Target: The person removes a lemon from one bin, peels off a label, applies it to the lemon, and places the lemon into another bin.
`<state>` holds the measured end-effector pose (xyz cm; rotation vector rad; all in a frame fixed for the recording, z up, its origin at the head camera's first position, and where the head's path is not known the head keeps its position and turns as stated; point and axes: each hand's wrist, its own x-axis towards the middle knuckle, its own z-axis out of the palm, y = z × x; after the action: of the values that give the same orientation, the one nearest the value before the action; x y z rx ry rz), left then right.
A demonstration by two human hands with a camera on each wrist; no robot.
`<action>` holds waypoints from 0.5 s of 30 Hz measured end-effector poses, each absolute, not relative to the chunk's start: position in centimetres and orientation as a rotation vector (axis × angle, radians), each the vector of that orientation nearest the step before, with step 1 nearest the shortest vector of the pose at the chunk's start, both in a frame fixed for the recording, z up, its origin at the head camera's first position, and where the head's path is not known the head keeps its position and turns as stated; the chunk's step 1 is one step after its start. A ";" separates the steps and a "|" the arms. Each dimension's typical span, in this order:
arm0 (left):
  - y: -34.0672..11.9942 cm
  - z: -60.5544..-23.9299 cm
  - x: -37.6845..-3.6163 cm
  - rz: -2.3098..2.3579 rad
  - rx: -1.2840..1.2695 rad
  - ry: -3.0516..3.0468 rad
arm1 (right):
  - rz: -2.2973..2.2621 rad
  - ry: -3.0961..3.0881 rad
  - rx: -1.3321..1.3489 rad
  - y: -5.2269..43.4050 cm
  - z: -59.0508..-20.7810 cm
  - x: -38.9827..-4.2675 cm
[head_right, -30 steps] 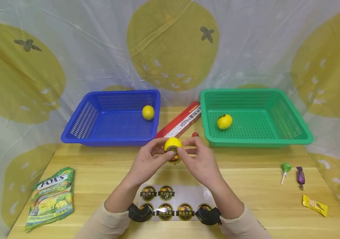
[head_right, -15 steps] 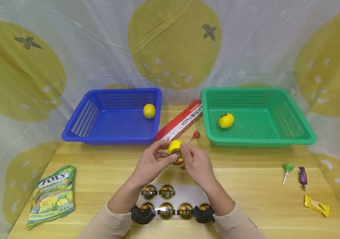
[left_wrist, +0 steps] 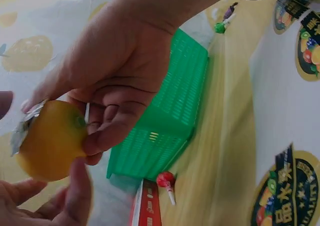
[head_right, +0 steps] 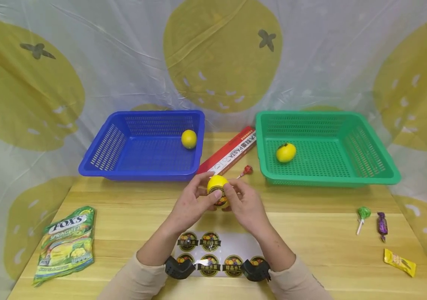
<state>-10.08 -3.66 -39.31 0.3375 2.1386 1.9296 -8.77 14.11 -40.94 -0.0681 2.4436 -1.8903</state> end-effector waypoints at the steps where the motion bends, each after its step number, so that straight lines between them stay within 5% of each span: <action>1: -3.6 -39.4 -10.1 1.920 0.351 2.178 | -1.888 2.433 -0.064 14.0 -40.9 -8.7; 15: -3.3 -41.0 -10.5 2.010 0.480 2.488 | -1.963 2.326 -0.058 13.3 -41.1 -8.5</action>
<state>-10.51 -3.30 -41.02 0.4801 2.4878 2.0103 -8.55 13.26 -41.12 -0.0580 2.3261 -1.9633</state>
